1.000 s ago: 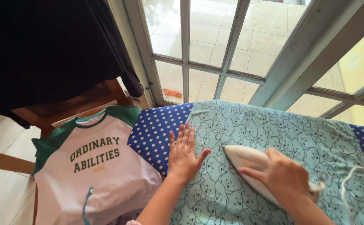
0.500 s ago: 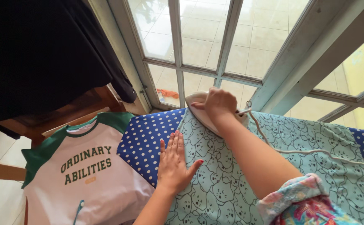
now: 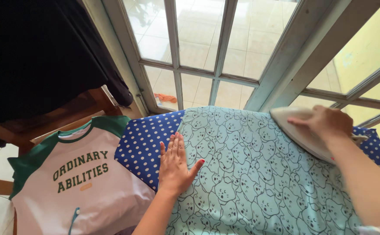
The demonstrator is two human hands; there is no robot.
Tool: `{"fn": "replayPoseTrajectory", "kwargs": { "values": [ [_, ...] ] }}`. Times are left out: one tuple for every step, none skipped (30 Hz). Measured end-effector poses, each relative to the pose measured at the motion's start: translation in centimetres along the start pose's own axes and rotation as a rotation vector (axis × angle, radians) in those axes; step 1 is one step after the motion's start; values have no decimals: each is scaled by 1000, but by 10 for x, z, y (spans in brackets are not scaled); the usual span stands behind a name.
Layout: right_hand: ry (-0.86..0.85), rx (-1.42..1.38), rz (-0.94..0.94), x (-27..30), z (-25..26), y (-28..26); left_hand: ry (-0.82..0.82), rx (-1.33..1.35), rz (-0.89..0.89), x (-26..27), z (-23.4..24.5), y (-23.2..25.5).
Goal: The person irons a light blue patterned shirt on a blue polka-dotted ironing board. They smooth the fabric with their hands and move the iron back and forth across the shirt surface.
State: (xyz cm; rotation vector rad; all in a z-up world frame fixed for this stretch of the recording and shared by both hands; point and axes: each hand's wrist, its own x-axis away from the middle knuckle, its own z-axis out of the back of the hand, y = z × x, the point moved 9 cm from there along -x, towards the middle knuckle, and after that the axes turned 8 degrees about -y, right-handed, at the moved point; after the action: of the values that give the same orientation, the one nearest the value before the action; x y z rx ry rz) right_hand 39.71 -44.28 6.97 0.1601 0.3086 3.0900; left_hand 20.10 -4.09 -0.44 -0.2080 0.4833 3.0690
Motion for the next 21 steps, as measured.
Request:
{"fn": "replayPoseTrajectory", "kwargs": {
  "values": [
    [-44, -35, 36, 8, -4, 3, -10, 14, 8, 0, -1, -1],
    [-89, -70, 71, 17, -9, 1, -7, 24, -1, 1, -1, 0],
    [-35, -116, 177, 30, -6, -13, -6, 34, -4, 2, -1, 0],
    [20, -163, 282, 46, -4, -29, -5, 44, -7, 4, -2, -1],
    [73, -210, 386, 60, 2, -46, 23, 41, -15, 5, 0, -1],
    [104, -225, 436, 69, 5, -64, 50, 38, -23, 5, 1, 0],
    [134, -244, 480, 78, 6, -87, 74, 33, -37, 6, 3, 1],
    [171, -258, 514, 85, 10, -111, 73, 33, -37, 7, 2, 1],
    [212, -273, 547, 89, 17, -134, 75, 33, -39, 7, 3, 0],
    [263, -281, 539, 91, 25, -155, 76, 32, -41, 6, 4, 0],
    [314, -289, 531, 90, 34, -176, 62, 33, -37, 6, 3, 0],
    [313, -314, 498, 84, 39, -197, 48, 34, -34, 5, 3, 0],
    [313, -339, 466, 76, 46, -217, 35, 35, -29, 5, 3, 0],
    [218, -345, 406, 64, 45, -237, 15, 33, -16, 3, 3, -1],
    [124, -351, 347, 52, 44, -252, -4, 32, -2, 2, 3, -1],
    [122, -338, 302, 45, 50, -265, -23, 30, 12, 0, 3, -2],
    [119, -325, 256, 38, 54, -273, -56, 3, 38, -2, 1, -2],
    [116, -312, 210, 33, 57, -274, -89, -24, 65, -4, 0, -3],
    [116, -311, 212, 30, 60, -273, -122, -51, 86, -7, -1, -4],
    [116, -310, 215, 28, 61, -268, -114, -51, 90, -7, 1, -3],
    [114, -308, 213, 25, 61, -259, -109, -49, 90, -7, 2, -2]
  ]
}}
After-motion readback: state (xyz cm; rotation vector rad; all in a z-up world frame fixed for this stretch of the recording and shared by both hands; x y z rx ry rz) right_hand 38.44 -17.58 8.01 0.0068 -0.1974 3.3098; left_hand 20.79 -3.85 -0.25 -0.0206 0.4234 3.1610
